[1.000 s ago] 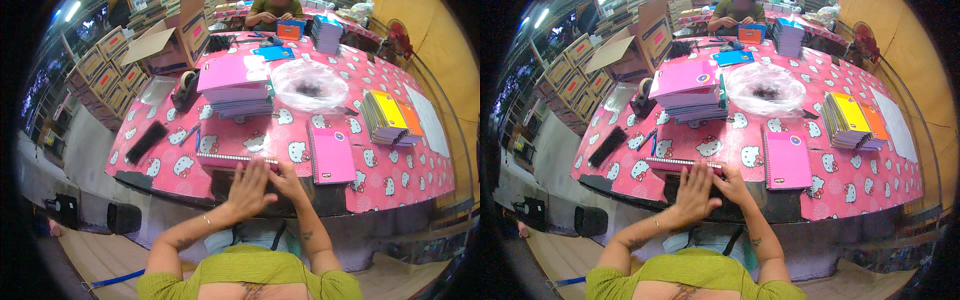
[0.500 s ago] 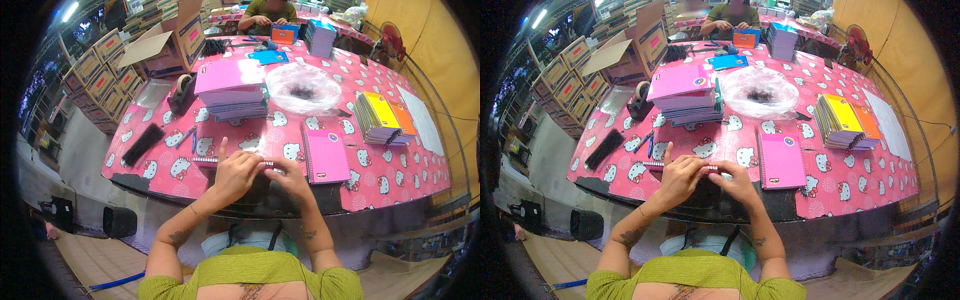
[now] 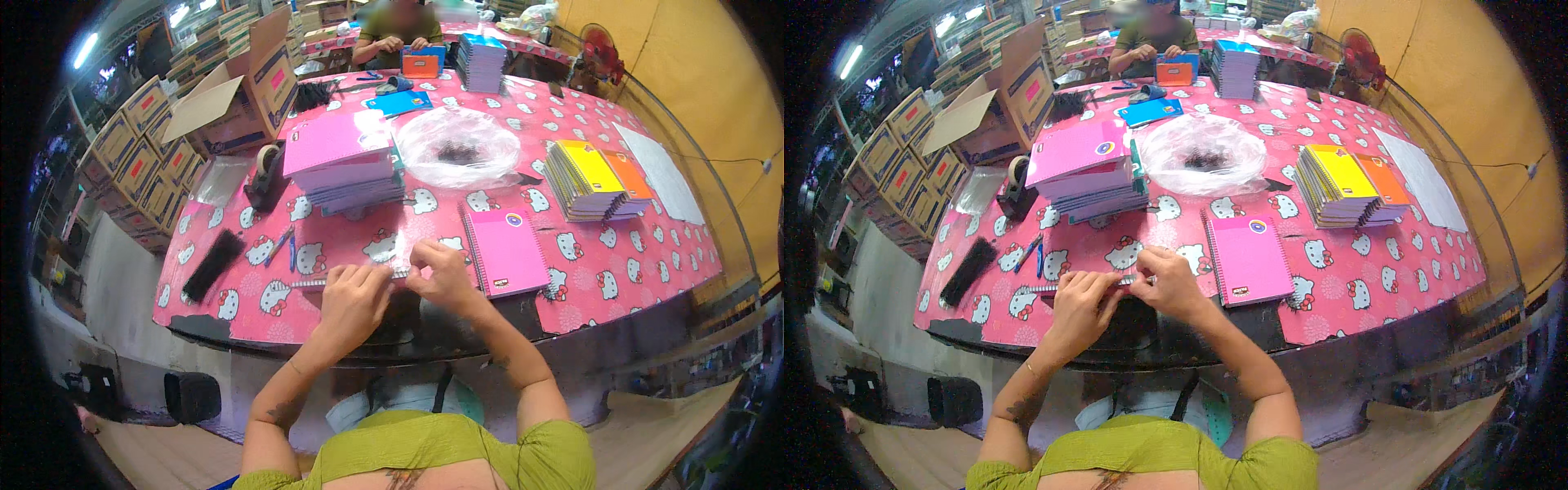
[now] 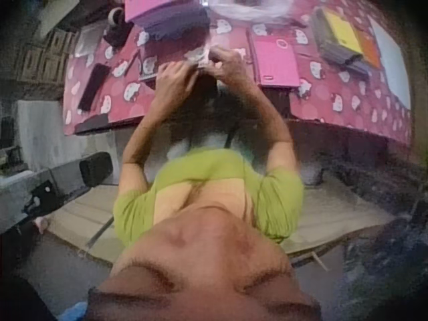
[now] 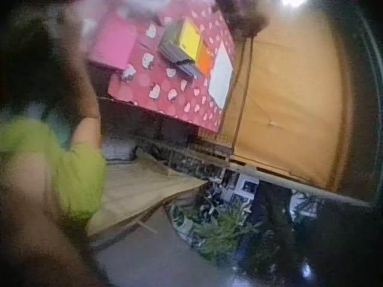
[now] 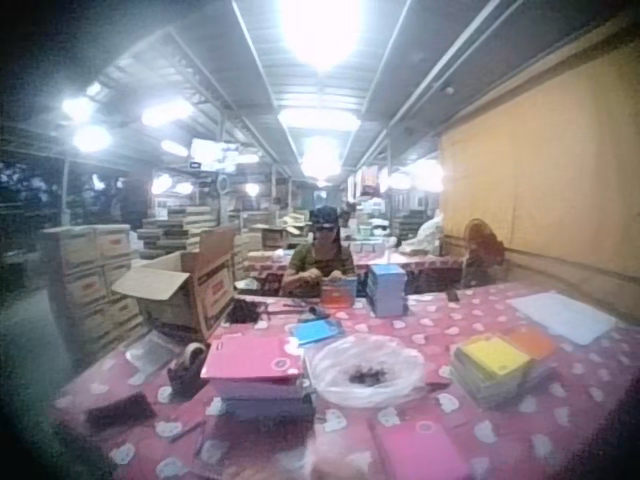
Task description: The person assembles notebooks by sliding spiral bindings through stacked pages and covers, then smoothing the binding by hand.
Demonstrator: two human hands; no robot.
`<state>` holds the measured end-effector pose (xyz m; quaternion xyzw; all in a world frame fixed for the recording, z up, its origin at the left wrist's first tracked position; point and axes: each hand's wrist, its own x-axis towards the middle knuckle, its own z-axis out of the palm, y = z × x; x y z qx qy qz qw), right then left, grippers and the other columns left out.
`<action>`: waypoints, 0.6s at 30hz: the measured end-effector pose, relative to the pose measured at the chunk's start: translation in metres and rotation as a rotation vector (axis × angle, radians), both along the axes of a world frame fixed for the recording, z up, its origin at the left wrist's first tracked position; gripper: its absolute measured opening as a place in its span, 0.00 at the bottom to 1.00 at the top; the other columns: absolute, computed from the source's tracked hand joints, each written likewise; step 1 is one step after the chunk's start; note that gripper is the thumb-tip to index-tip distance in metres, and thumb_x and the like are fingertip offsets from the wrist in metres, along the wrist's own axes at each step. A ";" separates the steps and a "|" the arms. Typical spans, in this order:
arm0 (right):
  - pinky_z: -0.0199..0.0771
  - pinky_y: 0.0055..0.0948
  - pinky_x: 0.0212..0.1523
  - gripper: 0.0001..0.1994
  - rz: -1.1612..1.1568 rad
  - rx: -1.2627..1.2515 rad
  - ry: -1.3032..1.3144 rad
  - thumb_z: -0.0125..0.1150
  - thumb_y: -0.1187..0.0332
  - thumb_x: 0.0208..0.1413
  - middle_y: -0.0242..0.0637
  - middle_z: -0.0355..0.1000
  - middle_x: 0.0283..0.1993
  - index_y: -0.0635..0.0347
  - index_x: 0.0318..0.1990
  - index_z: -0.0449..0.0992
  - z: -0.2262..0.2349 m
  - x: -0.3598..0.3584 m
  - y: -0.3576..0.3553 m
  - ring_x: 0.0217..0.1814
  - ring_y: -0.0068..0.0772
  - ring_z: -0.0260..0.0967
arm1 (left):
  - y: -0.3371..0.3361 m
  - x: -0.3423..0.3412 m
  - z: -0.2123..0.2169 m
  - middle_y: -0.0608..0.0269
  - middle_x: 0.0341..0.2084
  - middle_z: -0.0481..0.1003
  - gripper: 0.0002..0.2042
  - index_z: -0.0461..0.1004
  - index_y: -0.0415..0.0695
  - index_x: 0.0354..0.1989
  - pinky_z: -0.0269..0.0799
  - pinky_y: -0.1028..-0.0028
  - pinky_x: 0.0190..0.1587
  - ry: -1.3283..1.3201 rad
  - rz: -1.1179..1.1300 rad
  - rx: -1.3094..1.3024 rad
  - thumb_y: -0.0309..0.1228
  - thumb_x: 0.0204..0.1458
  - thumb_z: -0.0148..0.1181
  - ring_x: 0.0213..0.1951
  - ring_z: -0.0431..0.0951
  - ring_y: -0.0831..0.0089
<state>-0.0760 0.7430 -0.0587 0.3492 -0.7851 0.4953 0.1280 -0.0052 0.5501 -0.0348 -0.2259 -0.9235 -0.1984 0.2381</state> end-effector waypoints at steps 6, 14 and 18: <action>0.76 0.34 0.48 0.14 0.019 -0.384 -0.186 0.66 0.65 0.56 0.41 0.79 0.40 0.64 0.46 0.78 0.039 0.045 0.001 0.47 0.34 0.77 | -0.027 -0.008 0.067 0.60 0.36 0.78 0.17 0.78 0.47 0.46 0.67 0.62 0.44 -0.132 -0.252 0.080 0.22 0.46 0.63 0.41 0.76 0.60; 0.73 0.40 0.58 0.29 -0.304 -0.059 0.264 0.54 0.87 0.43 0.44 0.77 0.56 0.58 0.57 0.77 0.050 0.055 0.100 0.60 0.48 0.74 | -0.027 -0.030 0.127 0.54 0.42 0.79 0.11 0.79 0.38 0.47 0.72 0.67 0.53 0.373 -0.172 0.413 0.24 0.55 0.62 0.46 0.79 0.62; 0.61 0.45 0.68 0.26 -0.556 0.419 0.390 0.61 0.76 0.48 0.37 0.72 0.63 0.51 0.59 0.76 -0.016 0.035 0.156 0.70 0.43 0.64 | -0.048 -0.046 0.089 0.53 0.38 0.80 0.07 0.79 0.36 0.42 0.74 0.68 0.46 0.211 -0.091 0.523 0.22 0.56 0.61 0.42 0.81 0.63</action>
